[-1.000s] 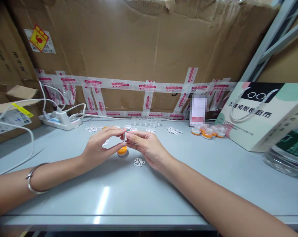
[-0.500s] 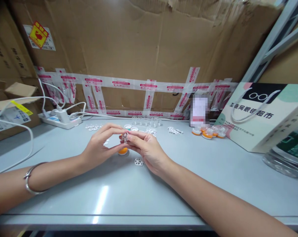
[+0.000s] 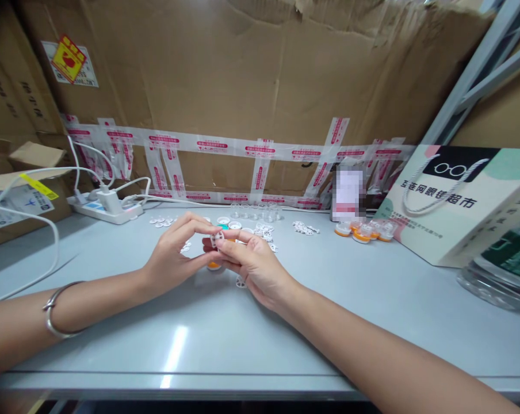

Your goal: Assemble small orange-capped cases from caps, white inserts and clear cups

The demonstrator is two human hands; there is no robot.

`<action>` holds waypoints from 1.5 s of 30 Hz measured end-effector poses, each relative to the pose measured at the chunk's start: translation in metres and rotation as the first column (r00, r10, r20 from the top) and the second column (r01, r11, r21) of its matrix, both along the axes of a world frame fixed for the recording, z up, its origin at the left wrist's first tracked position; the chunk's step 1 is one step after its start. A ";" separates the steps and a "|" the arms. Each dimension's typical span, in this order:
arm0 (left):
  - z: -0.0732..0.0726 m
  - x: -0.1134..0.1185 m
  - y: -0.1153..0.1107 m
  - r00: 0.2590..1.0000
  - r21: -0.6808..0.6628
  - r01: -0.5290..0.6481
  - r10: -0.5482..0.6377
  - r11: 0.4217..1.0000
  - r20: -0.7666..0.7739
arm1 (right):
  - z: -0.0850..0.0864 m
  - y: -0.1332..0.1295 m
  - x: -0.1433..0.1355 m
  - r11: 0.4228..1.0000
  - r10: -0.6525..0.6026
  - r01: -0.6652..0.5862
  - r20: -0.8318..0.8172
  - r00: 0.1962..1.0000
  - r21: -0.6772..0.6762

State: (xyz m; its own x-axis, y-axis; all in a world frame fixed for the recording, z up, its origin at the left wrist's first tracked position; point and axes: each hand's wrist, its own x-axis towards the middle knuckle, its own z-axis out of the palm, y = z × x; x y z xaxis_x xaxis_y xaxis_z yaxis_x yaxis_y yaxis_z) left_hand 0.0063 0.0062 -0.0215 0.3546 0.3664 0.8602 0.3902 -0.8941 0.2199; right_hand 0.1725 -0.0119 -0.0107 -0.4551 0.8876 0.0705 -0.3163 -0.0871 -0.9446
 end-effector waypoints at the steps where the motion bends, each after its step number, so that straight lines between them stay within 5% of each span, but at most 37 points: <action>1: 0.000 0.000 0.000 1.000 -0.001 -0.002 0.002 1.000 0.005 | 0.000 0.000 0.000 1.000 -0.004 0.004 -0.002 1.000 0.000; 13: -0.003 -0.001 0.000 0.997 0.036 -0.067 0.069 0.997 -0.035 | 0.001 -0.002 -0.001 0.997 -0.080 0.080 -0.017 0.997 0.000; 24: -0.002 -0.001 -0.001 1.000 0.017 -0.027 0.027 0.999 -0.016 | -0.003 0.003 0.001 0.998 0.009 -0.017 -0.116 0.993 -0.066; 34: 0.000 -0.001 -0.002 1.000 -0.004 -0.030 0.030 1.000 0.002 | -0.001 0.000 -0.002 0.987 -0.148 0.136 -0.146 0.978 -0.087; 45: -0.001 -0.002 0.000 1.000 0.018 -0.014 0.014 1.000 0.002 | -0.001 -0.001 0.000 0.987 -0.150 0.138 -0.151 0.977 -0.086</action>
State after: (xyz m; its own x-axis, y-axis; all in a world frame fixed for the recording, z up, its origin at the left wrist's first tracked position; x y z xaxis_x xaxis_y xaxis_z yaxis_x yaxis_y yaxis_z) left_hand 0.0046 0.0066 -0.0228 0.3480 0.3557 0.8674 0.4026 -0.8923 0.2044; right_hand 0.1725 -0.0126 -0.0120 -0.3107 0.9485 0.0622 -0.4741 -0.0979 -0.8750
